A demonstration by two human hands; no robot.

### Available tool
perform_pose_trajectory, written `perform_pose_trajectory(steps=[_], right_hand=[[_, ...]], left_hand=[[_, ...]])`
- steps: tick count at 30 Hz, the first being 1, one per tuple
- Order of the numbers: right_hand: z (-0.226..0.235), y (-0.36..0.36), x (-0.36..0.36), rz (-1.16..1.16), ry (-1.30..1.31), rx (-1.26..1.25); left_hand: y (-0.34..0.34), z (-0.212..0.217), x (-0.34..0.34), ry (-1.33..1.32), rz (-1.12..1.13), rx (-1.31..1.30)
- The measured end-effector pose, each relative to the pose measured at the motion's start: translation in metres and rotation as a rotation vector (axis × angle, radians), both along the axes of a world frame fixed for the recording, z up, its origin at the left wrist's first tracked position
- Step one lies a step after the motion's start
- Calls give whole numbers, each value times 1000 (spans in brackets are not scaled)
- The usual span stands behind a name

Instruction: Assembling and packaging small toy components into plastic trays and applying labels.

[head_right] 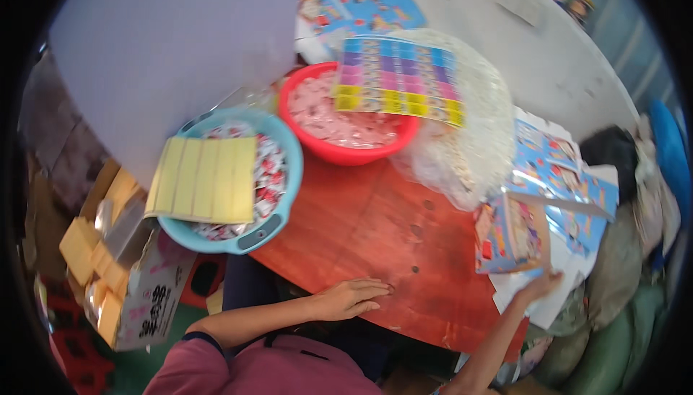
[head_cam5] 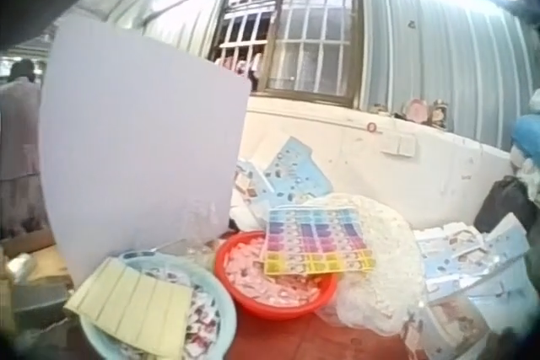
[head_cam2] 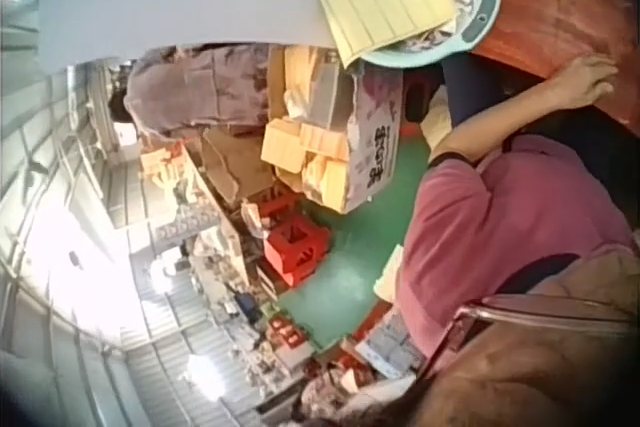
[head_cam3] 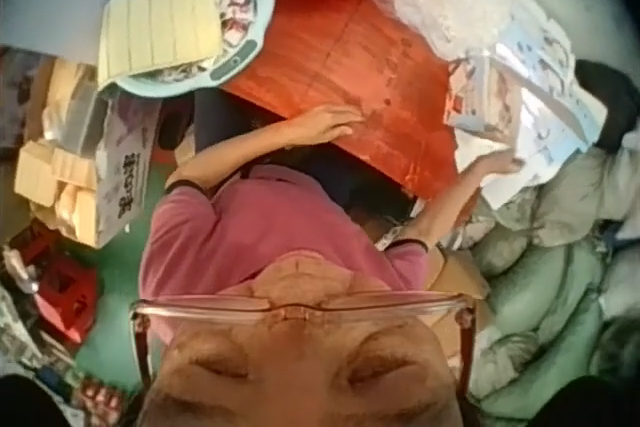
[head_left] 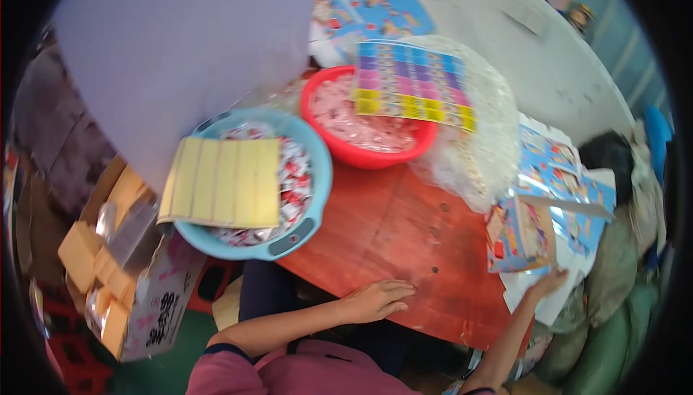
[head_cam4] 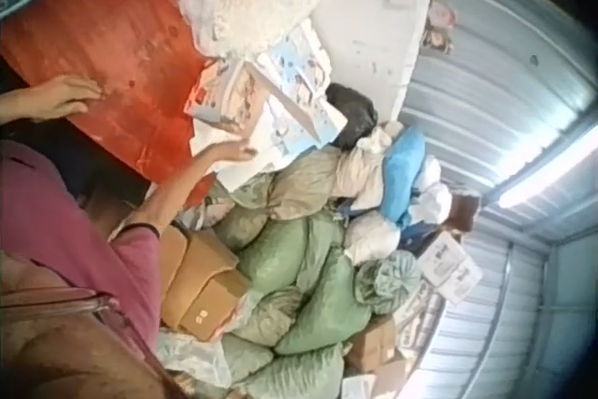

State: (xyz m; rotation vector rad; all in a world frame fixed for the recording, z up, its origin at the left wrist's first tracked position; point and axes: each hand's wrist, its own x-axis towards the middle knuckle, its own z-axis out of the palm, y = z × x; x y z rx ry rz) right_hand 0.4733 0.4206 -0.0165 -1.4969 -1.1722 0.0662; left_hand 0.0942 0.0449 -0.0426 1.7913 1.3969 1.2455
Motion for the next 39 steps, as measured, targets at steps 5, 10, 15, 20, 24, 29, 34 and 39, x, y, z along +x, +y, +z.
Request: perform_pose_trajectory(steps=[5,10,15,20,24,29,34,39], right_hand=[[106,-172,-170,467,268,452],[118,-270,-349,1415,-108,-23],[104,-332,-475,1965,-726,-139],[61,-378,-545,1863,-1178,485],[69,-371,-573,1851,-1439,448],[64,-368,-578,1818,-875,884],[60,-400,-588,1799,-1202,704],[93,-363,-595,1640,-791,826]], left_hand=[[-44,16,-22,-103,77,-68],[-90,18,-29,-160,238,-5],[-124,14,-34,-162,348,17],[-165,6,-41,-185,493,-66],[-189,2,-46,-240,635,-46],[-204,4,-59,-279,738,-42],[-222,13,-67,-327,855,-75],[-247,-2,-61,-349,990,-75]])
